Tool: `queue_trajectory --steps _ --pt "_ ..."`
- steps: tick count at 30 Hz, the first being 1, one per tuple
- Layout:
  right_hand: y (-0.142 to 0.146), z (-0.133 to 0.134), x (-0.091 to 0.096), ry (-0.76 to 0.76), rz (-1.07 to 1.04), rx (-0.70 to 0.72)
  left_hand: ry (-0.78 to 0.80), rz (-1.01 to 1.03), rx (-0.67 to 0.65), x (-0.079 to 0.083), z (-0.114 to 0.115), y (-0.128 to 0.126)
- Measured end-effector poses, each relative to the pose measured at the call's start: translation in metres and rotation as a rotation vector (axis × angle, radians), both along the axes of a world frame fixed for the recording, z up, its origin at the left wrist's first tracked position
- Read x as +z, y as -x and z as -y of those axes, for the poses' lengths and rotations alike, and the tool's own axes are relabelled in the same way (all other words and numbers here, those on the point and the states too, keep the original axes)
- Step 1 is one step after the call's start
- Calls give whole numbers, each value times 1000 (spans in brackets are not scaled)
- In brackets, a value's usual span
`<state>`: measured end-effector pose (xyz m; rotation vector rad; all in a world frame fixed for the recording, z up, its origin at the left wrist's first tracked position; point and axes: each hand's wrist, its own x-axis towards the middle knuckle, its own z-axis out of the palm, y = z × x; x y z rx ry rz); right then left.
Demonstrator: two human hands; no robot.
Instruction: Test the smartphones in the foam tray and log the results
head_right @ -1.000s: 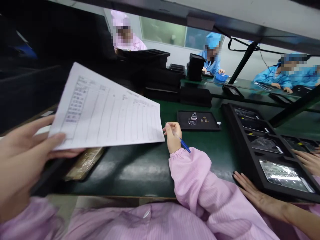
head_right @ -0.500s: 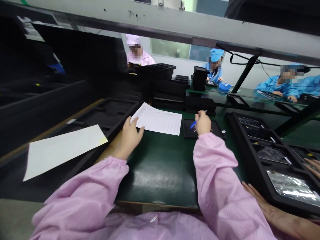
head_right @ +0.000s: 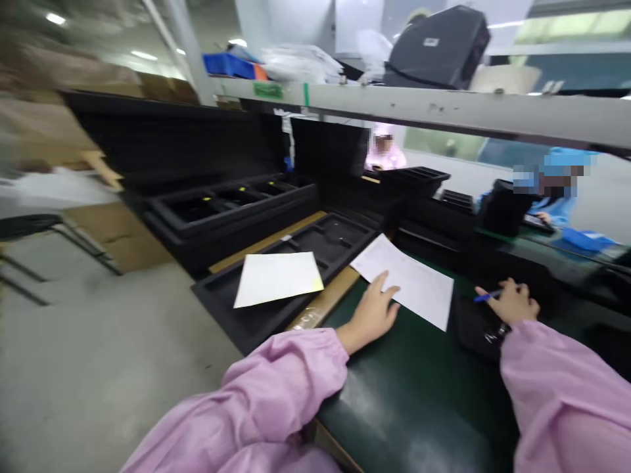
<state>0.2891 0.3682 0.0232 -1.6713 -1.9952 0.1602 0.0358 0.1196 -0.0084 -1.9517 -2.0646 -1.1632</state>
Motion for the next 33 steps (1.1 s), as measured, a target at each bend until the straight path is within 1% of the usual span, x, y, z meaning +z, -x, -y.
queue_trajectory --steps 3,5,7,9,10,12,15,17,18,19,21,24,27,28,30,33 --pt "-2 -26 -18 -4 -25 43 16 -40 -34 -4 -1 -3" --pt "-11 -38 -29 -57 -67 106 22 -45 -57 -5 -1 -5" --pt "-18 -45 -36 -118 -83 141 22 -37 -68 -5 0 -6" --pt "-19 -45 -35 -169 -45 141 23 -26 -73 -5 1 -5" --pt "-16 -42 -30 -190 -14 142 25 -22 -77 -4 1 -5" --pt "-6 -31 -16 -225 40 163 30 -14 -85 -4 1 -4" --pt "17 0 8 -289 116 222 44 6 -78 -2 -1 -2" --pt "38 27 15 -274 204 292 55 27 -51 -3 -3 2" --pt "49 42 13 -247 240 328 61 38 -34 -4 -4 4" --pt "60 57 9 -211 278 368 66 49 -18 -5 -6 6" --pt "81 87 -6 -126 345 421 76 66 2 -9 -9 10" --pt "104 128 -29 -12 394 394 68 84 -4 -17 -16 16" --pt "111 169 -38 31 384 360 5 102 -25 -19 -24 21" --pt "111 184 -37 34 377 366 -32 109 -35 -17 -26 22" --pt "107 218 -36 40 363 408 -129 127 -58 -6 -23 26" --pt "92 271 -36 65 345 460 -332 164 -82 18 -1 29"
